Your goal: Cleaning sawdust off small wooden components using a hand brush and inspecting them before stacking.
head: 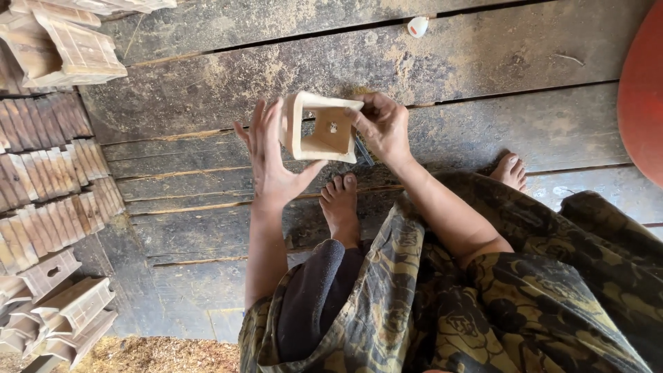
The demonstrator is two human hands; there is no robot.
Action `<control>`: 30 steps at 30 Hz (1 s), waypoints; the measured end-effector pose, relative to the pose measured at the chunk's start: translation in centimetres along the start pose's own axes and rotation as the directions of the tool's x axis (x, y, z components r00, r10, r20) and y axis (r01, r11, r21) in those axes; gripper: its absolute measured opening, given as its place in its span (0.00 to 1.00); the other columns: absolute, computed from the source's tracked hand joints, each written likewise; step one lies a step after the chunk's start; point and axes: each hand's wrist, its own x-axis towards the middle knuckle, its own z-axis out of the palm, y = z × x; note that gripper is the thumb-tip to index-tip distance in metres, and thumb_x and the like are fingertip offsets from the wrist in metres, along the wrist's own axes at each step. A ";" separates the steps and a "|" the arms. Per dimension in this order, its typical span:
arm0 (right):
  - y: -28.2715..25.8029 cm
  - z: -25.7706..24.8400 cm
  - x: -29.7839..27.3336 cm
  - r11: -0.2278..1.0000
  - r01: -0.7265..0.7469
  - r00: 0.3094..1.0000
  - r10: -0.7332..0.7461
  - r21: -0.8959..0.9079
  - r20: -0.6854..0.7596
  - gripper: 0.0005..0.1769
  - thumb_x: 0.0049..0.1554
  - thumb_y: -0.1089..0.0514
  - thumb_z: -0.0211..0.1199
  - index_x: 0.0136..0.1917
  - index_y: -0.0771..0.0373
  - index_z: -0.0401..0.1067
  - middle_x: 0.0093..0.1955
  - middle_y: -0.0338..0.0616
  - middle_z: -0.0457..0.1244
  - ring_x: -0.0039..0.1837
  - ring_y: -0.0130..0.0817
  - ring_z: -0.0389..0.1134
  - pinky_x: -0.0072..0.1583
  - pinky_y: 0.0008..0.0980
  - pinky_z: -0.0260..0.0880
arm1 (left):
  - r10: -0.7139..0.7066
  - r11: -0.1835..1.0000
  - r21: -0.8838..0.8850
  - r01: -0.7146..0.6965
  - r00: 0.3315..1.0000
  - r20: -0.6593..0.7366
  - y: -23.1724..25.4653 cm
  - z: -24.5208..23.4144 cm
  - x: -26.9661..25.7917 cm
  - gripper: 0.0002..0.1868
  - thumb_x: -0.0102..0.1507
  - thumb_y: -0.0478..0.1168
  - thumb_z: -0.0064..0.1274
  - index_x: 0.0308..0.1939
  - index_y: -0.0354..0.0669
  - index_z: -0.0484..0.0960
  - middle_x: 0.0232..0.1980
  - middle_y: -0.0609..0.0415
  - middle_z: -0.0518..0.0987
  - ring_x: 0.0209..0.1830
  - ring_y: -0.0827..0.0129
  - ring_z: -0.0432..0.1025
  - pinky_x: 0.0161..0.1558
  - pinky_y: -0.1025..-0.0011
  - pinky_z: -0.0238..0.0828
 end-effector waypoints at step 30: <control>-5.4 2.6 -2.5 0.715 0.549 0.830 -0.410 -0.433 0.378 0.05 0.62 0.62 0.62 0.50 0.65 0.77 0.36 0.46 0.60 0.37 0.45 0.67 0.37 0.38 0.67 | 0.461 0.785 0.569 -0.245 0.844 -0.273 -2.7 1.7 0.1 0.45 0.62 0.74 0.55 0.72 0.63 0.53 0.63 0.57 0.77 0.68 0.59 0.69 0.72 0.27 0.21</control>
